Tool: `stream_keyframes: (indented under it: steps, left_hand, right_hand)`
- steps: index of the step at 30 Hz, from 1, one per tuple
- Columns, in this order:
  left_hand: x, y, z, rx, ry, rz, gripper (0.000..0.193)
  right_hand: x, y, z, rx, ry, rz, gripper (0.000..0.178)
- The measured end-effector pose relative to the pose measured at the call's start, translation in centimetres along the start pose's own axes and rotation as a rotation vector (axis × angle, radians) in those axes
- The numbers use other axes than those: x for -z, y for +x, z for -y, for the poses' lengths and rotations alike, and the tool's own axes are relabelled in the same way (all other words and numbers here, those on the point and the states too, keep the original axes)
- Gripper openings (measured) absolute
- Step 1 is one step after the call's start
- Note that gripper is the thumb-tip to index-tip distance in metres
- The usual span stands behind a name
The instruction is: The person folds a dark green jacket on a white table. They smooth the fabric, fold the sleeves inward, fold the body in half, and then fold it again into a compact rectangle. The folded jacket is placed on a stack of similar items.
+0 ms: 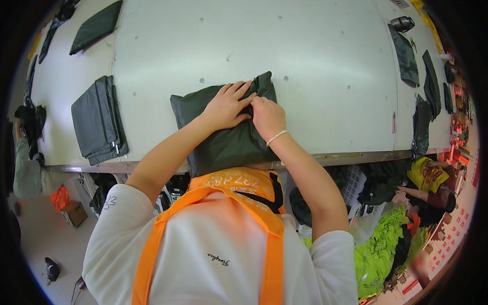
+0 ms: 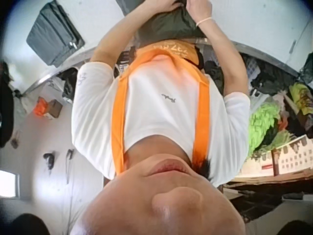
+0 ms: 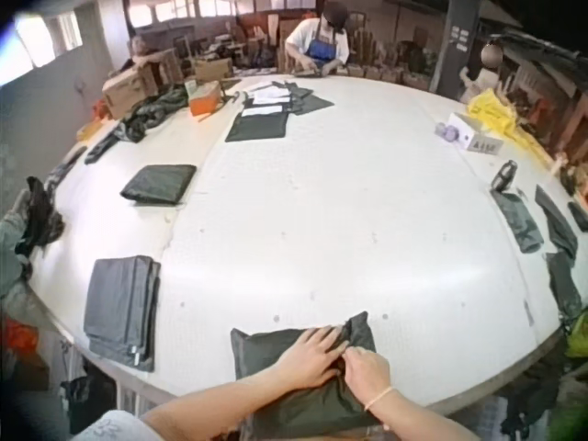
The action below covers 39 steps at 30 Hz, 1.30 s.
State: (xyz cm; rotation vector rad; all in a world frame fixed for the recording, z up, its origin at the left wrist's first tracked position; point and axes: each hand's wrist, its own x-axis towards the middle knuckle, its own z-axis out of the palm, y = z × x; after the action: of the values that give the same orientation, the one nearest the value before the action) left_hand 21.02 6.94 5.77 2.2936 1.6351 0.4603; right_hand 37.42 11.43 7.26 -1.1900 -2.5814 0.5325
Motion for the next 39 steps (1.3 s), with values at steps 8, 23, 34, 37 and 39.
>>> stream_keyframes:
  steps: [8, 23, 34, 37, 39]
  left_hand:
    - [-0.3, 0.6, -0.2, 0.182, -0.141, 0.034, 0.089]
    - [-3.5, 7.3, 2.8, 0.748, -0.375, 0.076, 0.028]
    - [-4.7, 8.0, 3.4, 0.796, -0.321, 0.052, 0.034]
    - [-3.5, 8.5, 3.1, 0.82, -0.321, 0.063, 0.035]
    - [-1.8, 8.7, 1.8, 0.707, -0.325, -0.086, 0.029]
  right_hand:
    - [-0.3, 3.0, -2.5, -0.113, 0.154, 0.106, 0.011]
    - [-0.9, 7.4, -4.5, -0.145, 0.079, 0.31, 0.011]
    - [5.9, -10.6, -2.4, 0.262, -0.075, 0.482, 0.018]
    - [2.7, -16.9, -3.6, 0.248, -0.06, 0.328, 0.016]
    - [1.9, -17.6, -3.8, 0.16, -0.005, 0.15, 0.015]
